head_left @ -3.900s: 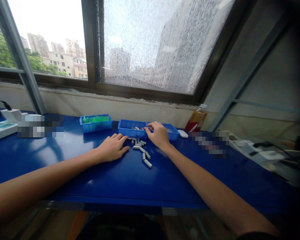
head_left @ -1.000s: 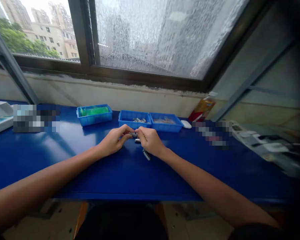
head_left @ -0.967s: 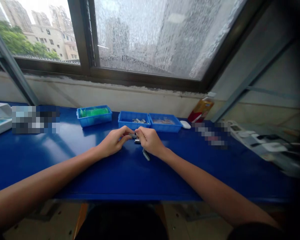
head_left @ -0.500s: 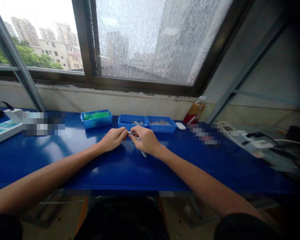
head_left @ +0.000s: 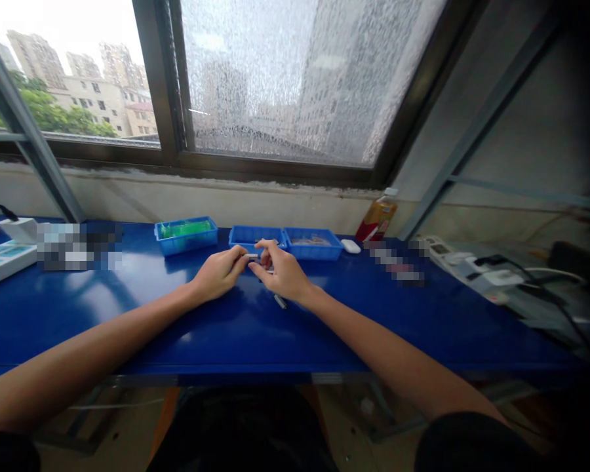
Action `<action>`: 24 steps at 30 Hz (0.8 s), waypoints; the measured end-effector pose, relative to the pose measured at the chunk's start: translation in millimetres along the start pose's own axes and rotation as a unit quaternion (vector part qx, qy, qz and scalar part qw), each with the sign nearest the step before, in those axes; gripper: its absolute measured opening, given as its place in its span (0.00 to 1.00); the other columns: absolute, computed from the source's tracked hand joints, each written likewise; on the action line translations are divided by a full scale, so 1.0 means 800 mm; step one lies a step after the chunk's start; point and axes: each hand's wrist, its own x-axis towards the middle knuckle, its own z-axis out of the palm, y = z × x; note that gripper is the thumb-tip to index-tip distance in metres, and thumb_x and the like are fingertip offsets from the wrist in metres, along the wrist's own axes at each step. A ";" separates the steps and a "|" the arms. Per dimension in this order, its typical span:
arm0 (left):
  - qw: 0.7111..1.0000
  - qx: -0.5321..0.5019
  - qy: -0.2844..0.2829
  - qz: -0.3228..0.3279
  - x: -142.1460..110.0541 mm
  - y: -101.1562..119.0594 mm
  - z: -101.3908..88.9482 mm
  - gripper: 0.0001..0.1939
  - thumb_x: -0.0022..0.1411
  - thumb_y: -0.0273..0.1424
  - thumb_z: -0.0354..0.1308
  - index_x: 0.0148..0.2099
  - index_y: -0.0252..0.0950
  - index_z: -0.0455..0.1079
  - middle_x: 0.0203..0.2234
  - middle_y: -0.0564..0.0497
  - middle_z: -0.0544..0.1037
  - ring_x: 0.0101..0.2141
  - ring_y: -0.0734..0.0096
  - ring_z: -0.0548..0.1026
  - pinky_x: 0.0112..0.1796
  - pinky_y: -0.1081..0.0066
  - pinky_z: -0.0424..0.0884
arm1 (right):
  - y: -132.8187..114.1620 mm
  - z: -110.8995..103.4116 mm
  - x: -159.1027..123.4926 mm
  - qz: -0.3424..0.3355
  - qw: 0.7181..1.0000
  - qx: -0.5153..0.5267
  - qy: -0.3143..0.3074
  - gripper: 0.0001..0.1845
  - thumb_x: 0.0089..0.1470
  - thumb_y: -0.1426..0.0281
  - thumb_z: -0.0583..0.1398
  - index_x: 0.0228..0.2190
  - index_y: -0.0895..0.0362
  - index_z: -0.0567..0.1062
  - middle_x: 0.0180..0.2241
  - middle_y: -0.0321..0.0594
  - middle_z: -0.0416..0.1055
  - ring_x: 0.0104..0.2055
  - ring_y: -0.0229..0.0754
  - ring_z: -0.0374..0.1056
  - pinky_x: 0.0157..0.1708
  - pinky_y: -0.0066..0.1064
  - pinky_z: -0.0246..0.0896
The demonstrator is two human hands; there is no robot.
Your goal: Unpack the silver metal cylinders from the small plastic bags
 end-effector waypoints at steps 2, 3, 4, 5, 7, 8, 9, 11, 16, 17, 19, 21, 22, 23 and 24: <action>1.000 -0.003 -0.002 0.004 0.000 0.000 -0.001 0.12 0.65 0.33 0.40 0.35 0.34 0.62 0.22 0.53 0.71 0.24 0.73 0.70 0.28 0.75 0.62 | 0.002 -0.001 0.000 -0.023 1.000 -0.009 0.002 0.13 0.52 0.68 0.57 0.40 0.56 0.64 0.27 0.34 0.65 0.27 0.35 0.61 0.29 0.26 0.56; 1.000 -0.005 -0.005 0.008 0.000 0.000 -0.002 0.13 0.65 0.33 0.40 0.33 0.34 0.62 0.22 0.53 0.71 0.24 0.74 0.70 0.28 0.75 0.62 | 0.002 -0.002 0.000 -0.034 0.999 -0.015 0.002 0.09 0.52 0.69 0.56 0.37 0.56 0.65 0.27 0.35 0.65 0.27 0.35 0.61 0.30 0.26 0.56; 1.000 -0.008 -0.008 0.011 0.001 0.000 -0.002 0.14 0.65 0.33 0.39 0.32 0.34 0.62 0.22 0.53 0.71 0.24 0.74 0.70 0.28 0.75 0.62 | 0.002 -0.002 0.000 -0.044 0.999 -0.020 0.003 0.06 0.53 0.69 0.55 0.35 0.57 0.66 0.27 0.36 0.65 0.28 0.35 0.61 0.30 0.26 0.56; 1.000 -0.009 -0.008 0.013 0.000 0.000 -0.002 0.14 0.65 0.32 0.39 0.32 0.34 0.63 0.22 0.53 0.71 0.24 0.74 0.70 0.28 0.75 0.63 | 0.002 -0.003 0.000 -0.051 0.998 -0.026 0.005 0.05 0.54 0.69 0.54 0.34 0.57 0.66 0.27 0.36 0.65 0.28 0.35 0.61 0.31 0.26 0.56; 1.000 -0.015 0.005 0.013 0.000 -0.001 -0.001 0.12 0.65 0.33 0.41 0.36 0.34 0.63 0.23 0.53 0.72 0.24 0.74 0.70 0.28 0.75 0.63 | 0.003 -0.002 0.000 -0.053 0.998 -0.032 0.011 0.05 0.54 0.68 0.54 0.31 0.57 0.67 0.27 0.37 0.65 0.28 0.35 0.61 0.31 0.26 0.55; 1.000 -0.020 0.014 0.016 0.000 -0.001 -0.001 0.10 0.64 0.33 0.44 0.40 0.34 0.63 0.24 0.53 0.72 0.25 0.74 0.70 0.28 0.75 0.64 | 0.003 -0.002 0.001 -0.050 0.998 -0.032 0.015 0.06 0.54 0.68 0.53 0.30 0.58 0.67 0.26 0.37 0.65 0.28 0.35 0.61 0.30 0.26 0.55; 0.999 -0.024 0.024 0.022 0.000 -0.001 0.000 0.10 0.62 0.34 0.46 0.43 0.34 0.62 0.25 0.52 0.73 0.25 0.74 0.71 0.29 0.75 0.65 | 0.003 -0.001 0.001 -0.044 0.998 -0.031 0.018 0.07 0.55 0.68 0.52 0.28 0.58 0.67 0.26 0.37 0.65 0.28 0.35 0.61 0.30 0.27 0.55; 0.998 -0.023 0.039 0.038 -0.001 -0.001 0.002 0.12 0.60 0.33 0.50 0.46 0.34 0.61 0.27 0.52 0.74 0.27 0.74 0.72 0.30 0.74 0.66 | 0.005 0.000 0.002 -0.035 0.999 -0.025 0.022 0.11 0.56 0.68 0.50 0.24 0.58 0.65 0.24 0.37 0.64 0.27 0.35 0.60 0.29 0.27 0.54; 0.997 0.000 0.056 0.047 -0.001 -0.001 0.004 0.08 0.61 0.32 0.49 0.42 0.35 0.63 0.26 0.52 0.73 0.27 0.74 0.71 0.30 0.75 0.66 | 0.005 0.000 0.003 -0.035 0.999 -0.003 0.012 0.15 0.58 0.66 0.48 0.24 0.57 0.65 0.22 0.35 0.62 0.25 0.35 0.59 0.27 0.27 0.53; 0.997 0.003 0.056 0.047 -0.001 0.000 0.003 0.08 0.61 0.32 0.48 0.41 0.35 0.63 0.26 0.52 0.72 0.26 0.74 0.71 0.29 0.75 0.66 | 0.004 0.000 0.002 -0.034 0.999 0.005 0.014 0.11 0.58 0.66 0.49 0.28 0.57 0.67 0.22 0.35 0.63 0.25 0.35 0.60 0.27 0.26 0.53; 0.997 0.008 0.053 0.046 -0.001 0.000 0.003 0.08 0.62 0.32 0.47 0.40 0.34 0.63 0.25 0.51 0.72 0.26 0.74 0.70 0.28 0.75 0.65 | 0.003 -0.001 0.001 -0.038 0.999 0.016 0.018 0.08 0.55 0.66 0.53 0.36 0.57 0.66 0.24 0.34 0.63 0.25 0.35 0.61 0.28 0.26 0.54; 0.998 0.007 0.046 0.044 -0.001 0.002 0.002 0.09 0.63 0.33 0.46 0.40 0.33 0.63 0.25 0.51 0.72 0.26 0.74 0.70 0.28 0.75 0.64 | 0.002 -0.001 0.000 -0.051 0.998 0.014 0.020 0.11 0.52 0.68 0.55 0.39 0.57 0.65 0.25 0.34 0.63 0.26 0.35 0.61 0.29 0.26 0.55; 0.998 0.005 0.041 0.040 -0.001 0.002 0.001 0.09 0.63 0.33 0.46 0.39 0.33 0.63 0.25 0.51 0.72 0.25 0.74 0.70 0.27 0.75 0.63 | 0.002 -0.001 0.000 -0.059 0.998 0.010 0.021 0.09 0.52 0.68 0.55 0.38 0.57 0.65 0.26 0.34 0.63 0.27 0.35 0.61 0.29 0.27 0.56; 0.999 0.004 0.037 0.036 -0.001 0.003 0.001 0.10 0.63 0.33 0.45 0.39 0.33 0.64 0.24 0.51 0.72 0.25 0.74 0.70 0.27 0.75 0.63 | 0.002 -0.001 0.000 -0.066 0.998 0.004 0.020 0.08 0.53 0.69 0.55 0.36 0.57 0.66 0.26 0.35 0.64 0.27 0.35 0.61 0.30 0.27 0.56; 0.999 0.004 0.032 0.033 -0.001 0.004 0.000 0.10 0.63 0.33 0.45 0.39 0.33 0.64 0.24 0.51 0.72 0.25 0.74 0.70 0.27 0.75 0.63 | 0.002 -0.001 0.000 -0.071 0.997 -0.002 0.019 0.06 0.53 0.69 0.54 0.35 0.57 0.66 0.26 0.35 0.64 0.28 0.35 0.62 0.30 0.27 0.56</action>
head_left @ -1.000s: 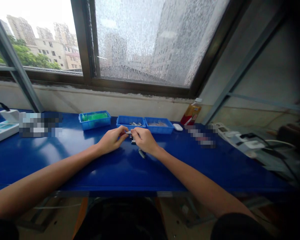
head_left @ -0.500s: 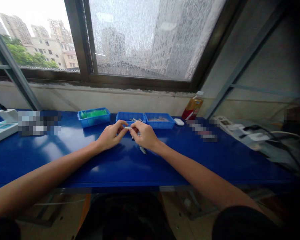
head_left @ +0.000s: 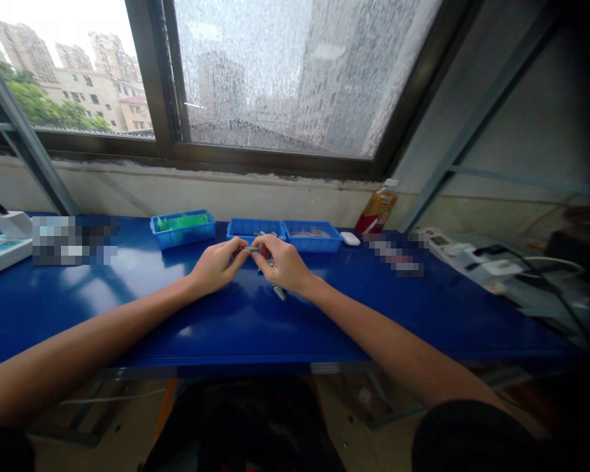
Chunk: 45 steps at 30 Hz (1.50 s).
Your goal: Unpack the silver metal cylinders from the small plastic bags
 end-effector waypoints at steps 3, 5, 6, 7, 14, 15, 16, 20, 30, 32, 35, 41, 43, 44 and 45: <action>1.000 0.000 -0.008 -0.008 0.001 0.001 -0.001 0.11 0.64 0.34 0.45 0.37 0.33 0.65 0.23 0.52 0.71 0.24 0.74 0.69 0.27 0.75 0.62 | 0.001 0.000 0.000 -0.004 1.000 -0.015 -0.004 0.07 0.55 0.68 0.52 0.33 0.58 0.67 0.26 0.37 0.65 0.28 0.36 0.62 0.30 0.27 0.56; 1.000 -0.004 -0.007 -0.011 0.001 0.001 -0.001 0.10 0.63 0.33 0.45 0.38 0.33 0.65 0.22 0.53 0.71 0.23 0.75 0.68 0.26 0.76 0.62 | 0.001 0.001 0.000 -0.002 1.000 -0.022 -0.009 0.08 0.56 0.67 0.52 0.32 0.58 0.68 0.27 0.37 0.66 0.28 0.36 0.62 0.30 0.27 0.56; 1.000 -0.007 -0.008 -0.013 0.001 0.000 -0.001 0.10 0.63 0.33 0.45 0.40 0.33 0.65 0.22 0.53 0.70 0.23 0.75 0.68 0.26 0.76 0.61 | 0.001 0.001 -0.001 -0.001 1.000 -0.026 -0.011 0.09 0.57 0.67 0.51 0.31 0.58 0.68 0.27 0.38 0.67 0.28 0.36 0.62 0.30 0.27 0.56; 1.000 -0.011 -0.010 -0.012 0.001 -0.001 0.000 0.10 0.63 0.33 0.45 0.41 0.33 0.64 0.22 0.54 0.70 0.22 0.76 0.68 0.25 0.76 0.61 | 0.001 0.001 -0.001 0.000 0.999 -0.030 -0.012 0.09 0.57 0.67 0.51 0.31 0.58 0.68 0.27 0.38 0.67 0.28 0.36 0.62 0.30 0.28 0.56; 1.000 -0.020 -0.012 0.005 0.000 -0.005 0.004 0.11 0.63 0.34 0.47 0.43 0.33 0.63 0.23 0.53 0.71 0.24 0.75 0.69 0.27 0.75 0.64 | 0.005 0.003 -0.001 0.009 0.999 -0.040 -0.003 0.09 0.57 0.67 0.51 0.32 0.58 0.68 0.27 0.39 0.67 0.30 0.37 0.63 0.31 0.28 0.57; 1.000 -0.018 -0.013 0.006 0.000 -0.005 0.004 0.11 0.63 0.34 0.47 0.43 0.33 0.63 0.23 0.53 0.71 0.24 0.75 0.69 0.27 0.76 0.64 | 0.005 0.003 -0.001 0.010 0.999 -0.037 -0.006 0.09 0.57 0.67 0.51 0.32 0.58 0.68 0.27 0.39 0.67 0.29 0.37 0.63 0.30 0.28 0.57; 1.000 -0.016 -0.014 0.007 0.000 -0.005 0.004 0.10 0.63 0.34 0.47 0.43 0.33 0.63 0.23 0.53 0.71 0.24 0.75 0.69 0.27 0.76 0.64 | 0.006 0.003 -0.001 0.011 0.999 -0.034 -0.009 0.09 0.57 0.67 0.51 0.32 0.58 0.68 0.27 0.38 0.67 0.29 0.37 0.63 0.30 0.28 0.57; 1.000 -0.009 -0.015 0.007 0.000 -0.005 0.004 0.09 0.63 0.33 0.47 0.43 0.34 0.63 0.23 0.53 0.71 0.23 0.75 0.69 0.26 0.76 0.64 | 0.007 0.004 -0.003 0.016 0.999 -0.026 -0.013 0.08 0.57 0.67 0.51 0.32 0.58 0.67 0.27 0.38 0.67 0.28 0.36 0.62 0.29 0.28 0.56; 1.000 0.004 -0.015 -0.005 0.001 -0.005 0.002 0.11 0.64 0.34 0.43 0.39 0.34 0.64 0.24 0.52 0.71 0.24 0.74 0.69 0.26 0.75 0.63 | 0.004 0.003 -0.002 0.003 0.999 -0.035 -0.006 0.05 0.54 0.68 0.54 0.33 0.57 0.67 0.28 0.37 0.65 0.29 0.36 0.62 0.31 0.27 0.56; 1.000 0.000 -0.011 -0.011 0.001 -0.006 0.003 0.11 0.64 0.34 0.44 0.42 0.34 0.63 0.24 0.52 0.72 0.24 0.74 0.70 0.27 0.75 0.64 | 0.004 0.002 -0.001 0.009 0.999 -0.043 0.000 0.07 0.56 0.67 0.52 0.32 0.57 0.67 0.28 0.38 0.65 0.30 0.37 0.62 0.32 0.27 0.56; 1.000 -0.013 -0.006 -0.006 0.000 -0.006 0.004 0.13 0.63 0.35 0.46 0.47 0.34 0.60 0.28 0.51 0.73 0.26 0.73 0.71 0.29 0.74 0.66 | 0.007 0.002 0.000 0.019 0.999 -0.043 0.004 0.11 0.58 0.67 0.50 0.28 0.57 0.68 0.27 0.39 0.66 0.31 0.38 0.63 0.33 0.28 0.56; 1.000 0.010 0.000 -0.004 -0.001 -0.005 0.005 0.11 0.63 0.34 0.46 0.44 0.35 0.64 0.26 0.51 0.73 0.27 0.72 0.71 0.29 0.73 0.66 | 0.009 0.004 0.000 0.037 0.999 -0.021 -0.018 0.13 0.59 0.65 0.48 0.27 0.57 0.67 0.24 0.36 0.65 0.27 0.36 0.62 0.29 0.27 0.54; 1.000 0.014 0.003 -0.013 0.000 -0.005 0.004 0.11 0.63 0.34 0.46 0.43 0.35 0.64 0.26 0.51 0.73 0.26 0.72 0.71 0.28 0.74 0.65 | 0.006 0.005 -0.002 0.044 0.999 -0.012 -0.019 0.09 0.56 0.65 0.52 0.35 0.57 0.67 0.25 0.35 0.65 0.27 0.36 0.62 0.28 0.27 0.55; 1.000 0.012 0.001 -0.014 0.000 -0.005 0.004 0.11 0.63 0.34 0.45 0.42 0.34 0.65 0.26 0.51 0.74 0.25 0.73 0.71 0.28 0.74 0.64 | 0.004 0.005 -0.003 0.041 0.999 -0.009 -0.019 0.10 0.54 0.65 0.54 0.38 0.57 0.66 0.26 0.35 0.66 0.27 0.36 0.62 0.28 0.27 0.55; 1.000 0.008 -0.004 -0.015 0.001 -0.005 0.004 0.11 0.64 0.34 0.45 0.41 0.34 0.65 0.26 0.51 0.74 0.25 0.73 0.71 0.28 0.75 0.64 | 0.003 0.005 -0.003 0.034 0.999 -0.010 -0.019 0.11 0.53 0.66 0.55 0.39 0.57 0.65 0.26 0.35 0.66 0.27 0.36 0.62 0.29 0.27 0.55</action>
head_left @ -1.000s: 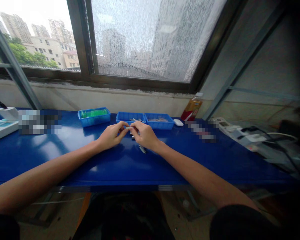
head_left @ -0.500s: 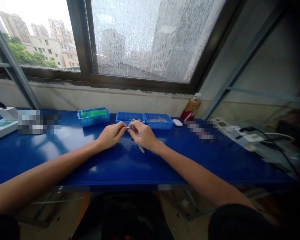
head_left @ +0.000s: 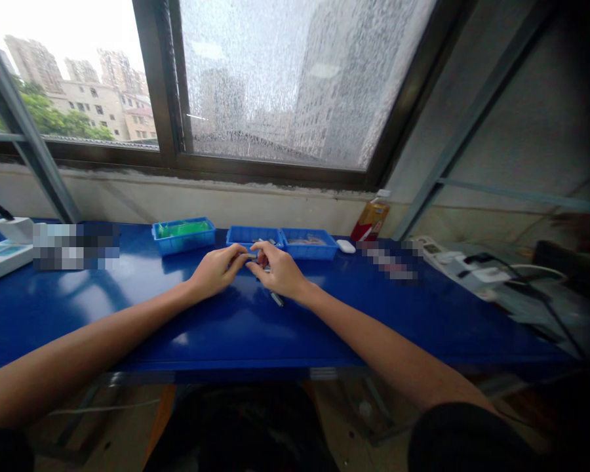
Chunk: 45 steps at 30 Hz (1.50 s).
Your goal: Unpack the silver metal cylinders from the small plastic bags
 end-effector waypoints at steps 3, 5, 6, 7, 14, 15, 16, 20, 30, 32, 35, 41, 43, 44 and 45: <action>0.999 -0.009 -0.031 -0.007 0.001 -0.001 0.000 0.13 0.65 0.35 0.42 0.39 0.34 0.66 0.25 0.51 0.73 0.25 0.72 0.71 0.27 0.75 0.64 | 0.000 -0.002 0.001 -0.029 0.999 -0.024 -0.001 0.07 0.55 0.68 0.54 0.36 0.57 0.67 0.28 0.37 0.66 0.29 0.37 0.62 0.30 0.27 0.55; 0.998 -0.004 -0.059 -0.012 0.001 -0.003 0.002 0.14 0.65 0.35 0.42 0.40 0.35 0.66 0.25 0.51 0.74 0.27 0.71 0.72 0.29 0.73 0.65 | 0.008 -0.005 0.006 -0.032 0.998 -0.053 0.015 0.08 0.56 0.68 0.52 0.33 0.57 0.69 0.28 0.38 0.67 0.30 0.37 0.62 0.31 0.28 0.55; 0.997 0.001 -0.072 -0.011 0.001 -0.004 0.005 0.14 0.64 0.35 0.42 0.41 0.35 0.66 0.27 0.51 0.74 0.28 0.70 0.72 0.30 0.73 0.66 | 0.014 -0.007 0.009 -0.025 0.997 -0.070 0.032 0.09 0.57 0.67 0.52 0.31 0.57 0.69 0.28 0.39 0.67 0.31 0.38 0.62 0.32 0.29 0.55; 0.996 0.011 -0.085 -0.007 0.002 -0.005 0.007 0.13 0.64 0.35 0.43 0.43 0.36 0.66 0.30 0.50 0.74 0.29 0.69 0.72 0.32 0.72 0.66 | 0.022 -0.009 0.012 -0.012 0.995 -0.087 0.053 0.10 0.57 0.66 0.51 0.30 0.57 0.70 0.28 0.40 0.67 0.32 0.39 0.62 0.34 0.29 0.55; 0.977 0.136 -0.159 0.029 0.005 -0.006 0.021 0.15 0.62 0.32 0.46 0.50 0.41 0.66 0.39 0.46 0.71 0.39 0.61 0.70 0.38 0.65 0.65 | 0.081 -0.015 0.018 0.104 0.971 -0.181 0.116 0.11 0.53 0.64 0.55 0.26 0.58 0.71 0.29 0.43 0.66 0.34 0.44 0.60 0.37 0.36 0.55; 0.976 0.141 -0.163 0.028 0.005 -0.007 0.020 0.14 0.62 0.33 0.46 0.47 0.42 0.68 0.38 0.46 0.71 0.40 0.60 0.69 0.38 0.64 0.65 | 0.083 -0.013 0.017 0.111 0.969 -0.187 0.113 0.11 0.53 0.64 0.56 0.27 0.58 0.71 0.29 0.44 0.66 0.35 0.45 0.60 0.37 0.36 0.55; 0.976 0.142 -0.165 0.025 0.004 -0.009 0.018 0.13 0.61 0.34 0.47 0.45 0.42 0.69 0.38 0.47 0.72 0.39 0.60 0.69 0.38 0.64 0.65 | 0.083 -0.012 0.016 0.117 0.968 -0.192 0.111 0.10 0.52 0.63 0.56 0.28 0.58 0.72 0.30 0.44 0.66 0.36 0.46 0.60 0.37 0.37 0.55; 0.983 0.113 -0.145 -0.002 0.001 -0.021 0.013 0.07 0.58 0.33 0.51 0.38 0.40 0.68 0.33 0.49 0.73 0.35 0.61 0.70 0.35 0.65 0.64 | 0.069 -0.008 0.013 0.105 0.969 -0.189 0.117 0.10 0.51 0.63 0.56 0.30 0.57 0.71 0.32 0.45 0.66 0.38 0.47 0.59 0.38 0.39 0.55; 0.997 -0.058 -0.045 -0.028 0.004 -0.012 0.016 0.02 0.56 0.26 0.48 0.35 0.35 0.60 0.27 0.52 0.70 0.29 0.72 0.69 0.32 0.72 0.67 | 0.019 0.000 0.005 -0.041 0.994 -0.097 -0.036 0.10 0.49 0.67 0.59 0.35 0.57 0.69 0.30 0.40 0.67 0.35 0.42 0.60 0.38 0.34 0.54; 0.992 -0.117 -0.019 -0.046 0.005 -0.008 0.014 0.03 0.58 0.29 0.47 0.34 0.35 0.61 0.27 0.52 0.70 0.28 0.73 0.69 0.31 0.72 0.67 | 0.015 0.003 0.004 -0.048 0.993 -0.097 -0.037 0.10 0.48 0.69 0.59 0.35 0.58 0.69 0.31 0.40 0.67 0.35 0.42 0.60 0.38 0.33 0.54; 0.986 -0.152 -0.002 -0.066 0.006 -0.007 0.013 0.06 0.60 0.32 0.47 0.34 0.34 0.61 0.27 0.52 0.70 0.28 0.74 0.68 0.30 0.74 0.67 | 0.014 0.003 0.004 -0.043 0.995 -0.085 -0.021 0.05 0.50 0.71 0.57 0.32 0.57 0.68 0.30 0.39 0.66 0.34 0.41 0.61 0.36 0.32 0.54; 0.991 -0.121 -0.010 -0.057 0.005 -0.012 0.013 0.10 0.62 0.33 0.45 0.36 0.34 0.64 0.27 0.51 0.72 0.29 0.72 0.70 0.32 0.72 0.68 | 0.014 0.002 0.004 -0.044 0.996 -0.083 -0.010 0.03 0.52 0.69 0.57 0.31 0.56 0.68 0.29 0.39 0.66 0.33 0.40 0.61 0.36 0.31 0.55; 0.995 -0.089 -0.021 -0.035 0.004 -0.012 0.011 0.10 0.62 0.32 0.45 0.39 0.34 0.65 0.28 0.50 0.73 0.29 0.71 0.71 0.32 0.71 0.67 | 0.013 0.003 0.003 -0.039 0.995 -0.095 -0.012 0.05 0.54 0.68 0.55 0.30 0.57 0.68 0.29 0.40 0.66 0.33 0.40 0.61 0.36 0.31 0.55; 0.997 -0.072 -0.027 -0.025 0.004 -0.012 0.011 0.10 0.62 0.31 0.45 0.41 0.34 0.65 0.28 0.50 0.73 0.29 0.71 0.71 0.32 0.71 0.67 | 0.013 0.004 0.003 -0.035 0.994 -0.100 -0.013 0.06 0.55 0.68 0.54 0.29 0.57 0.68 0.28 0.40 0.66 0.32 0.40 0.61 0.36 0.31 0.55; 0.998 -0.056 -0.032 -0.015 0.003 -0.011 0.011 0.10 0.61 0.30 0.46 0.42 0.33 0.65 0.28 0.50 0.73 0.30 0.70 0.71 0.33 0.70 0.67 | 0.013 0.005 0.003 -0.031 0.994 -0.106 -0.014 0.08 0.56 0.68 0.53 0.28 0.57 0.68 0.28 0.40 0.66 0.33 0.40 0.61 0.36 0.31 0.55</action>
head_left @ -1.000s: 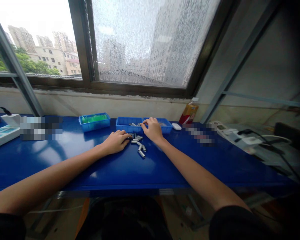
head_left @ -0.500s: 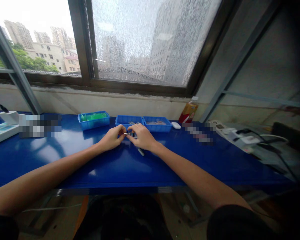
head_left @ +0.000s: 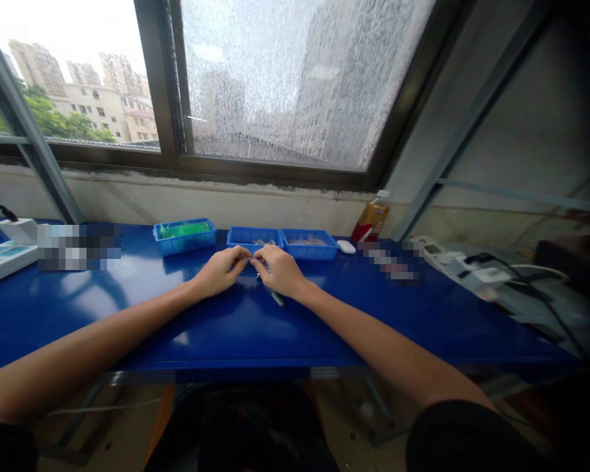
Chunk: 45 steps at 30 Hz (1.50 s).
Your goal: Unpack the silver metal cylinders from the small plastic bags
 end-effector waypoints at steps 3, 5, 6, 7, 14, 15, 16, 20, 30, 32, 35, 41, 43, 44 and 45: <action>0.999 0.038 -0.007 0.015 -0.001 0.001 0.001 0.09 0.59 0.29 0.48 0.41 0.34 0.66 0.28 0.49 0.73 0.31 0.69 0.71 0.34 0.69 0.68 | 0.001 0.001 0.000 0.011 1.000 -0.018 -0.006 0.13 0.58 0.68 0.49 0.26 0.58 0.68 0.27 0.41 0.66 0.33 0.40 0.61 0.36 0.31 0.55; 0.999 0.051 -0.008 0.018 -0.002 0.001 0.002 0.09 0.59 0.29 0.49 0.41 0.34 0.66 0.29 0.49 0.73 0.32 0.68 0.71 0.35 0.69 0.68 | 0.002 0.002 0.001 0.014 0.999 -0.027 -0.009 0.15 0.59 0.69 0.48 0.25 0.58 0.68 0.26 0.41 0.66 0.32 0.40 0.61 0.36 0.31 0.55; 0.998 0.055 -0.007 0.017 -0.002 0.001 0.002 0.09 0.59 0.30 0.49 0.41 0.35 0.66 0.29 0.49 0.73 0.32 0.68 0.71 0.35 0.69 0.68 | 0.002 0.002 0.001 0.015 0.999 -0.029 -0.011 0.15 0.59 0.69 0.48 0.24 0.58 0.67 0.26 0.41 0.66 0.32 0.40 0.60 0.35 0.31 0.55; 0.998 0.058 -0.004 0.017 -0.002 0.001 0.002 0.09 0.59 0.30 0.49 0.42 0.35 0.65 0.29 0.49 0.73 0.32 0.68 0.71 0.35 0.69 0.68 | 0.002 0.002 0.001 0.015 0.999 -0.030 -0.012 0.15 0.59 0.69 0.48 0.23 0.58 0.67 0.26 0.41 0.65 0.31 0.40 0.60 0.35 0.31 0.54; 0.995 0.097 0.004 0.005 -0.002 0.002 0.001 0.11 0.63 0.34 0.45 0.40 0.35 0.65 0.28 0.49 0.73 0.30 0.68 0.71 0.32 0.71 0.66 | 0.003 0.004 0.000 0.016 0.999 0.035 -0.009 0.09 0.58 0.67 0.51 0.30 0.58 0.67 0.27 0.38 0.67 0.32 0.38 0.62 0.34 0.29 0.55; 0.995 0.102 0.001 0.001 -0.002 0.002 0.001 0.12 0.64 0.35 0.44 0.39 0.35 0.66 0.28 0.49 0.74 0.30 0.68 0.71 0.31 0.71 0.65 | 0.002 0.004 -0.001 0.018 0.999 0.044 -0.006 0.08 0.56 0.66 0.53 0.34 0.58 0.67 0.28 0.38 0.67 0.32 0.38 0.62 0.34 0.28 0.55; 0.994 0.106 -0.002 -0.003 -0.002 0.003 0.000 0.13 0.64 0.34 0.43 0.38 0.35 0.66 0.27 0.49 0.73 0.29 0.68 0.71 0.31 0.72 0.65 | 0.002 0.004 -0.001 0.019 0.999 0.049 -0.004 0.08 0.55 0.66 0.54 0.36 0.58 0.67 0.28 0.37 0.67 0.32 0.38 0.62 0.33 0.28 0.55; 0.994 0.103 -0.019 -0.019 -0.001 0.005 -0.003 0.15 0.65 0.33 0.40 0.32 0.35 0.65 0.23 0.51 0.73 0.26 0.70 0.71 0.29 0.73 0.63 | 0.000 0.004 -0.001 0.008 0.999 0.044 0.003 0.06 0.53 0.69 0.55 0.35 0.57 0.66 0.29 0.37 0.66 0.32 0.38 0.62 0.32 0.27 0.55; 0.998 0.066 -0.013 -0.010 -0.003 0.003 0.000 0.14 0.61 0.31 0.48 0.49 0.36 0.60 0.26 0.53 0.74 0.28 0.70 0.73 0.31 0.72 0.66 | 0.001 0.002 0.000 0.023 1.000 -0.012 -0.007 0.13 0.59 0.67 0.49 0.28 0.58 0.69 0.29 0.40 0.69 0.35 0.39 0.63 0.35 0.29 0.55; 0.997 0.079 -0.011 -0.011 -0.003 0.002 0.001 0.12 0.60 0.31 0.48 0.47 0.37 0.61 0.26 0.53 0.73 0.28 0.69 0.72 0.31 0.72 0.66 | 0.000 0.002 0.000 0.022 1.000 -0.014 -0.011 0.14 0.59 0.67 0.48 0.26 0.58 0.69 0.28 0.40 0.68 0.34 0.39 0.63 0.35 0.29 0.55; 0.995 0.093 -0.002 -0.027 -0.003 0.002 0.001 0.10 0.62 0.34 0.46 0.43 0.37 0.63 0.24 0.53 0.73 0.26 0.70 0.72 0.28 0.74 0.64 | -0.001 0.002 -0.001 0.029 1.000 0.005 -0.004 0.13 0.59 0.66 0.49 0.28 0.58 0.69 0.27 0.39 0.68 0.32 0.38 0.63 0.33 0.28 0.55; 0.996 0.086 -0.009 -0.027 -0.002 0.003 -0.001 0.14 0.65 0.34 0.39 0.34 0.36 0.65 0.22 0.53 0.73 0.24 0.71 0.72 0.28 0.74 0.63 | -0.001 0.003 -0.002 0.015 0.998 0.056 0.014 0.10 0.52 0.69 0.57 0.38 0.56 0.66 0.28 0.36 0.67 0.30 0.37 0.63 0.31 0.27 0.56; 0.996 0.080 -0.011 -0.028 -0.002 0.004 -0.002 0.15 0.66 0.34 0.39 0.33 0.36 0.64 0.21 0.53 0.72 0.24 0.71 0.71 0.28 0.74 0.63 | 0.001 0.003 -0.002 0.002 0.998 0.053 0.017 0.06 0.54 0.69 0.55 0.36 0.56 0.67 0.28 0.37 0.67 0.31 0.37 0.63 0.32 0.27 0.56; 0.997 0.074 -0.009 -0.028 -0.002 0.005 -0.002 0.15 0.66 0.35 0.39 0.35 0.36 0.65 0.22 0.53 0.72 0.25 0.71 0.72 0.28 0.73 0.63 | 0.002 0.003 -0.001 0.000 0.999 0.050 0.019 0.05 0.55 0.69 0.54 0.34 0.57 0.68 0.28 0.38 0.67 0.31 0.38 0.63 0.33 0.27 0.56; 0.997 0.065 -0.005 -0.029 -0.002 0.005 -0.001 0.13 0.65 0.35 0.40 0.38 0.36 0.64 0.23 0.53 0.73 0.25 0.71 0.72 0.28 0.73 0.64 | 0.002 0.003 -0.001 0.001 0.999 0.049 0.021 0.06 0.56 0.68 0.53 0.33 0.57 0.68 0.29 0.38 0.67 0.32 0.38 0.63 0.34 0.28 0.56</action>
